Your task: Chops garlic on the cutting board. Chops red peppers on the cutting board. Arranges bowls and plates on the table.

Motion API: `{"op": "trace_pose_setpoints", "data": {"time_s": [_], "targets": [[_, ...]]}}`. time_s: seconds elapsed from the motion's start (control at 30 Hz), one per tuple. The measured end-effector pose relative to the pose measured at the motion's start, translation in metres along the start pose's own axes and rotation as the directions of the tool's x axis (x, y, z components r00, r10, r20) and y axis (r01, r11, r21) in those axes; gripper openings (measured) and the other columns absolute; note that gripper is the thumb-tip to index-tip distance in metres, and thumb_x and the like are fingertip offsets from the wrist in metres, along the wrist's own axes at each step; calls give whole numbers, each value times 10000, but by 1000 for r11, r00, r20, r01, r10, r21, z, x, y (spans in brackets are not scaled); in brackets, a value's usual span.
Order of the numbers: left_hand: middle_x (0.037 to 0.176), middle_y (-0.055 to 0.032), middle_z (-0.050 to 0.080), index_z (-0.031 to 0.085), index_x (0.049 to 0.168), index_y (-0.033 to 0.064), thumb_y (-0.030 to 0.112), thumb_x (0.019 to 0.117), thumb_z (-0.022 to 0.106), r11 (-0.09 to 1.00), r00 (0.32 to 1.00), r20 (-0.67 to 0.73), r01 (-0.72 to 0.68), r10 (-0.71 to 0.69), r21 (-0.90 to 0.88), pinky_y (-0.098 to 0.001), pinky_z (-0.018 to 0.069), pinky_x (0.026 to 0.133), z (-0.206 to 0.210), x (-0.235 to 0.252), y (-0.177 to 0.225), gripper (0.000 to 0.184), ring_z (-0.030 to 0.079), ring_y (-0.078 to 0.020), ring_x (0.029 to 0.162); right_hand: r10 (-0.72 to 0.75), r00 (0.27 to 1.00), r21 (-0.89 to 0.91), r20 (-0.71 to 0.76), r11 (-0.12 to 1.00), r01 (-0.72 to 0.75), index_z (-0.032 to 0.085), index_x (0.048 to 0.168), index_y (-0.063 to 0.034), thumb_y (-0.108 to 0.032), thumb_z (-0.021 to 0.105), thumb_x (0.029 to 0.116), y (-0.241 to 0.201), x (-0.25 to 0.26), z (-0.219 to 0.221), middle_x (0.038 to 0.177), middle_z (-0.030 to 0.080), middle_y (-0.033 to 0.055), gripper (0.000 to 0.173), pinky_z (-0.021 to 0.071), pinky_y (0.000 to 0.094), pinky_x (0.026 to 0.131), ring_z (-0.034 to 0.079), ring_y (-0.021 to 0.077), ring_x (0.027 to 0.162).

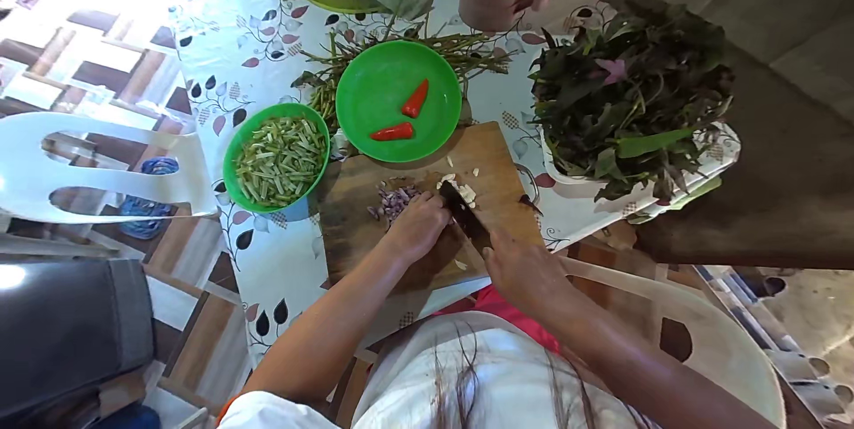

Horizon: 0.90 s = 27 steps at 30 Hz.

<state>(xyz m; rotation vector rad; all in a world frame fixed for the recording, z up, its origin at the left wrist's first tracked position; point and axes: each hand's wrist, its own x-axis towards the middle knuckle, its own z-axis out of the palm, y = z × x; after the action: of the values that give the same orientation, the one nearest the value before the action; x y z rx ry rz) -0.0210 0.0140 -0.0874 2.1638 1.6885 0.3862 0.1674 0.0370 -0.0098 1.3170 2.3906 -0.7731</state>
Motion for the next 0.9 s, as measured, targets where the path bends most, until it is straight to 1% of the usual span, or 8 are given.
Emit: {"op": "trace_pose_setpoints", "data": {"time_s": [0.17, 0.33, 0.4, 0.5, 0.63, 0.73, 0.83, 0.9], "targets": [[1045, -224, 697, 723, 892, -75, -114, 954, 559, 1000, 999, 39, -6, 7, -21, -483, 517, 1006, -8, 3, 0, 180, 660, -393, 1101, 58, 994, -49, 95, 997, -53, 560, 1260, 67, -162, 379, 1119, -10, 14, -1, 1101, 685, 270, 325, 529, 531, 917, 681, 422, 1110], [1057, -217, 694, 735, 924, -64, -99, 961, 560, 1000, 999, 42, -24, 24, 0, -512, 510, 987, -11, 6, -2, 182, 652, -392, 1092, 13, 1000, 45, -4, 999, -12, 582, 1191, 74, -153, 427, 1102, 2, 17, -4, 1002, 689, 276, 289, 532, 565, 872, 694, 441, 1027], [1041, -229, 697, 729, 911, -67, -97, 946, 577, 999, 999, 1, -41, 41, -16, -535, 513, 979, -6, 4, -6, 159, 658, -411, 1085, 6, 1000, 71, -15, 997, -5, 576, 1231, 89, -154, 441, 1101, 3, 13, -5, 1010, 688, 284, 307, 530, 576, 881, 691, 451, 1024], [1027, -230, 698, 730, 932, -57, -88, 953, 581, 998, 999, -20, -51, 50, -22, -528, 520, 979, -4, 3, -9, 153, 665, -416, 1081, -16, 999, 46, -30, 999, 17, 594, 1142, 81, -145, 460, 1089, 4, 15, 4, 941, 688, 267, 268, 539, 563, 837, 701, 443, 977], [1017, -231, 698, 725, 920, -68, -116, 945, 566, 998, 998, -10, -66, 66, -22, -521, 524, 977, -7, 5, -11, 168, 672, -411, 1063, 34, 998, 16, 46, 999, -35, 584, 1193, 76, -161, 430, 1105, 0, 24, 2, 1020, 691, 279, 297, 527, 562, 900, 687, 448, 1059], [1012, -223, 703, 725, 936, -55, -120, 932, 579, 996, 996, -43, -79, 81, 44, -538, 536, 942, -8, 10, -13, 160, 681, -410, 1053, 10, 999, 61, -34, 998, -8, 588, 1154, 76, -152, 449, 1095, 7, 24, 2, 959, 684, 271, 274, 530, 575, 851, 694, 450, 996], [1062, -234, 702, 723, 984, -58, -107, 950, 569, 997, 998, 14, -55, 54, 46, -544, 514, 978, -12, 12, -11, 164, 665, -422, 1105, -54, 982, 81, -183, 994, 69, 604, 1063, 86, -127, 499, 1068, 14, 17, 5, 837, 670, 260, 238, 539, 579, 748, 706, 455, 866], [1065, -238, 707, 731, 960, -58, -101, 949, 575, 997, 998, 29, -58, 57, 43, -543, 513, 994, -11, 11, -12, 162, 667, -424, 1113, -77, 979, 67, -188, 994, 91, 607, 1051, 85, -124, 501, 1063, 15, 15, 7, 824, 671, 255, 234, 543, 571, 731, 710, 448, 845]]}}
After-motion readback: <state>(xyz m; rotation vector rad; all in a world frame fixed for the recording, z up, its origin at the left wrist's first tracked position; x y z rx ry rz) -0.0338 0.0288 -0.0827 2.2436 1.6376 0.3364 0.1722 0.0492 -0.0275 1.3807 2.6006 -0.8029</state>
